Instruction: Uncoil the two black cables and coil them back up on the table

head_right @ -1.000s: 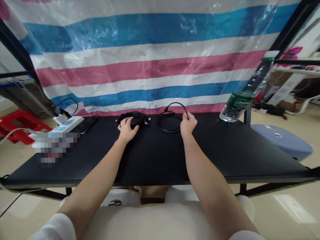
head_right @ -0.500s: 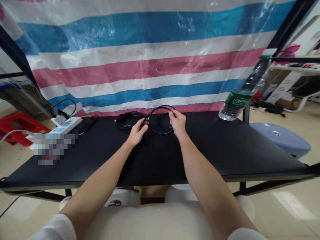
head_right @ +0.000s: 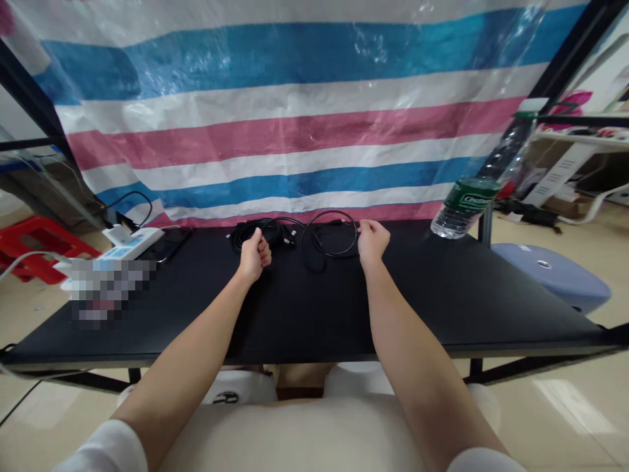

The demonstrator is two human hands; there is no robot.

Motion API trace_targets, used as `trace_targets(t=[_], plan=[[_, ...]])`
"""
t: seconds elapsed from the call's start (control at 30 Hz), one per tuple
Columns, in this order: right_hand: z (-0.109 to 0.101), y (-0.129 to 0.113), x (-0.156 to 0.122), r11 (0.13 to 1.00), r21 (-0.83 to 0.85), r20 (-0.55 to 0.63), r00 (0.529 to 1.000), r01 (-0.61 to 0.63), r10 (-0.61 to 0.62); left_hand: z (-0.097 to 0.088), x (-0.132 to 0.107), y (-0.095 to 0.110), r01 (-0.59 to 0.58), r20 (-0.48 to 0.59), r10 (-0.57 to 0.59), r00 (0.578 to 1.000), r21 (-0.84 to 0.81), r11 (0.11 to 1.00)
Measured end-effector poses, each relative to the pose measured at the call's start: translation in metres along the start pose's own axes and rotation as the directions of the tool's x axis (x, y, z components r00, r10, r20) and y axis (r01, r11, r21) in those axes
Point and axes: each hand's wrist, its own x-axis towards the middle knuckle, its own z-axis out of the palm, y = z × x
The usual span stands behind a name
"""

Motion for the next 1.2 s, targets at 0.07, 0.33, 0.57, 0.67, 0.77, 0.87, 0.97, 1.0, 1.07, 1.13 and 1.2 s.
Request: trace_targets(t=[0.07, 0.33, 0.57, 0.67, 0.77, 0.87, 0.97, 1.0, 1.07, 1.13, 1.2], plan=[[-0.005, 0.003, 0.005, 0.993, -0.112, -0.155, 0.988, -0.039, 0.022, -0.003, -0.004, 0.008, 0.022, 0.012, -0.021, 1.0, -0.094, 0.995], [-0.009, 0.012, 0.008, 0.982, -0.086, -0.179, 0.973, -0.166, 0.148, -0.011, -0.012, 0.025, 0.126, 0.047, -0.117, 0.992, -0.396, 0.91], [-0.012, -0.001, 0.006, 0.915, 0.113, -0.087, 0.914, -0.387, 0.397, -0.022, -0.01, 0.029, 0.105, 0.076, -0.078, 0.994, -0.503, 0.858], [-0.012, -0.009, -0.005, 0.932, -0.033, 0.132, 0.923, -0.361, 0.362, -0.025, -0.012, 0.029, 0.096, 0.107, -0.048, 0.993, -0.507, 0.856], [-0.011, -0.013, -0.015, 0.945, -0.197, 0.482, 0.814, -0.259, 0.324, -0.025, -0.012, 0.028, 0.109, 0.128, -0.053, 0.99, -0.483, 0.869], [-0.009, -0.009, -0.017, 0.95, -0.307, 0.662, 0.704, -0.058, 0.257, -0.023, -0.01, 0.025, 0.148, 0.15, -0.091, 0.985, -0.431, 0.89], [-0.003, 0.001, -0.017, 0.867, -0.367, 0.67, 0.742, 0.339, -0.006, -0.021, -0.006, 0.022, 0.193, 0.16, -0.143, 0.977, -0.361, 0.912], [-0.001, 0.005, -0.019, 0.791, -0.386, 0.685, 0.722, 0.475, -0.099, -0.02, -0.005, 0.021, 0.201, 0.158, -0.155, 0.975, -0.34, 0.919], [0.005, 0.01, -0.024, 0.615, -0.429, 0.747, 0.642, 0.662, -0.17, -0.018, -0.003, 0.018, 0.204, 0.153, -0.164, 0.975, -0.299, 0.932], [0.011, 0.011, -0.032, 0.477, -0.489, 0.794, 0.599, 0.73, -0.104, -0.015, -0.003, 0.016, 0.185, 0.148, -0.151, 0.977, -0.25, 0.951], [0.014, 0.01, -0.039, 0.393, -0.565, 0.782, 0.623, 0.725, -0.024, -0.011, -0.003, 0.013, 0.144, 0.139, -0.118, 0.983, -0.195, 0.97]])
